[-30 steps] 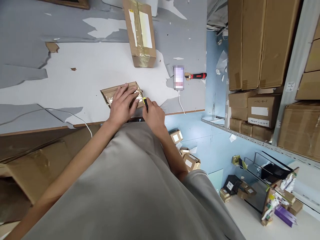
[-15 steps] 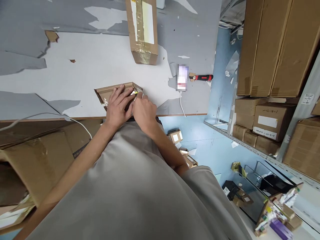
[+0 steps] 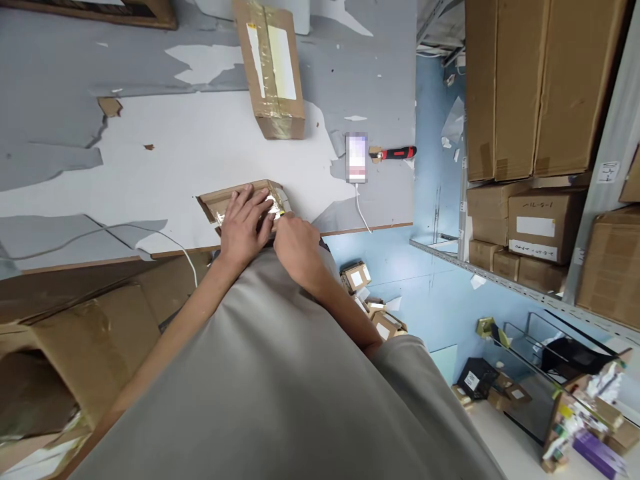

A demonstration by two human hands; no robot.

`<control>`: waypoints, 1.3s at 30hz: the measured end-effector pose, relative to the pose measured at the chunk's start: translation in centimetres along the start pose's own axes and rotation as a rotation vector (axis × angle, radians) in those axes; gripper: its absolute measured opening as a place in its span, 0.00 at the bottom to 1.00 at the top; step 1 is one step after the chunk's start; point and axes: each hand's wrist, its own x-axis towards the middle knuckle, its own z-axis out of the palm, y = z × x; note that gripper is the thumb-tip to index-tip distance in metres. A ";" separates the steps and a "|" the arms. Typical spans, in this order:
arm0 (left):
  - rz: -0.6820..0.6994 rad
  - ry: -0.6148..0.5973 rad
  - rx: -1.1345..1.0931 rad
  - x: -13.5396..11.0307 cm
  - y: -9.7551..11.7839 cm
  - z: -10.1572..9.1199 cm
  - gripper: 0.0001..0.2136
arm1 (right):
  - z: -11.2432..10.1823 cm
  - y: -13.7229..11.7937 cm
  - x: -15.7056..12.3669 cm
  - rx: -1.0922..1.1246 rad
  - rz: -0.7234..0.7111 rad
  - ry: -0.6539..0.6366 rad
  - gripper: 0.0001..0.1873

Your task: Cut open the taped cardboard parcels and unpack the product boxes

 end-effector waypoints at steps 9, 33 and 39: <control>0.076 0.021 0.003 -0.7 -1.1 0.8 0.20 | 1.4 0.9 -2.2 -0.070 0.018 -0.045 0.21; 0.113 0.053 0.017 -0.8 -1.2 1.0 0.21 | 0.8 0.1 0.1 -0.066 -0.024 0.101 0.24; 0.115 0.033 0.021 -0.7 -1.4 0.9 0.21 | 0.5 -0.5 1.1 -0.065 -0.007 0.067 0.21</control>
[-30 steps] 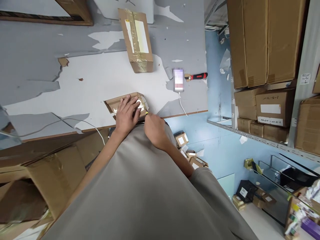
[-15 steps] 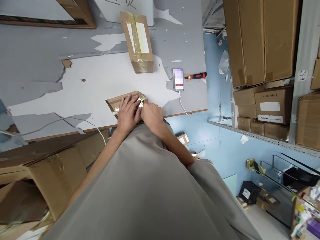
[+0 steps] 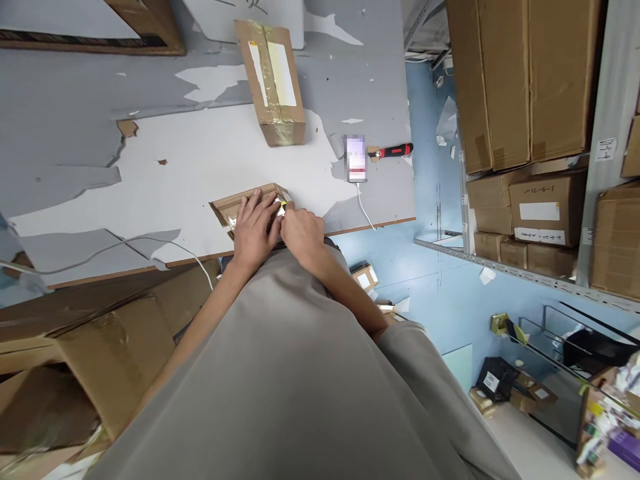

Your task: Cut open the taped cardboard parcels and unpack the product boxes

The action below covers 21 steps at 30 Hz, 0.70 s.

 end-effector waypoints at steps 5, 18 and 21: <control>-0.001 -0.033 -0.008 -0.1 0.1 0.0 0.22 | 0.7 0.6 -1.1 -0.014 0.063 -0.045 0.21; -0.008 -0.016 -0.067 0.2 -0.6 -0.8 0.23 | -0.3 1.9 -4.3 -0.001 0.068 -0.157 0.20; -0.060 0.036 -0.060 -0.8 -1.1 -1.9 0.24 | 0.3 3.8 -3.4 0.094 0.052 -0.028 0.20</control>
